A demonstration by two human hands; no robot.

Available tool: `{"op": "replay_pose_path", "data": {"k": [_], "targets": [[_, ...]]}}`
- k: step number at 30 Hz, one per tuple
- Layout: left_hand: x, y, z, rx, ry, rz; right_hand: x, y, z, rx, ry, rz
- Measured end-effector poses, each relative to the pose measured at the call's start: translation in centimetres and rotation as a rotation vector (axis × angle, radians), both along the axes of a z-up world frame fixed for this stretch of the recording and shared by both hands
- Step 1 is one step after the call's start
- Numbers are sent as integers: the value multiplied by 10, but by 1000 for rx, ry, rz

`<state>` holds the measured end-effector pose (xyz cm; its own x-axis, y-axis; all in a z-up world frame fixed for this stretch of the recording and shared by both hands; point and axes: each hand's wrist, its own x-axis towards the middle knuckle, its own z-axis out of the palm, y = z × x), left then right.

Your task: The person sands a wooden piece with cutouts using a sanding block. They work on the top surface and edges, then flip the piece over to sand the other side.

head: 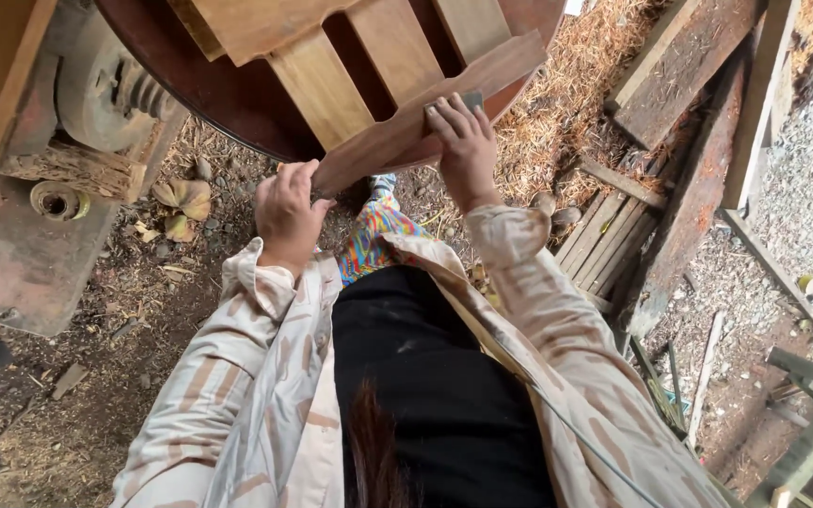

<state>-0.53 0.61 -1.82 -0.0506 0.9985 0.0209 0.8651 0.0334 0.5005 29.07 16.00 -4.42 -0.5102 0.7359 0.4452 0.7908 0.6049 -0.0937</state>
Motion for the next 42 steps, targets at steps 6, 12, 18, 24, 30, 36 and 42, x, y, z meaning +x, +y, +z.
{"op": "replay_pose_path", "data": {"k": [6,12,18,24,30,36,42], "targets": [[-6,-2,6,-19,-43,24,-116,-120,16,-115,38,313],[-9,8,12,36,-4,-8,4,-1,29,-171,95,-169],[-15,7,16,-18,-1,-71,-119,-124,20,-346,-132,363],[-11,8,11,20,38,-36,-41,9,117,-286,351,249],[-6,5,13,-1,63,-12,-101,-56,34,-256,-298,156],[-3,6,12,-16,67,9,-38,3,73,-330,1,273],[3,4,16,-34,143,27,21,34,-10,-43,-289,-226]]}}
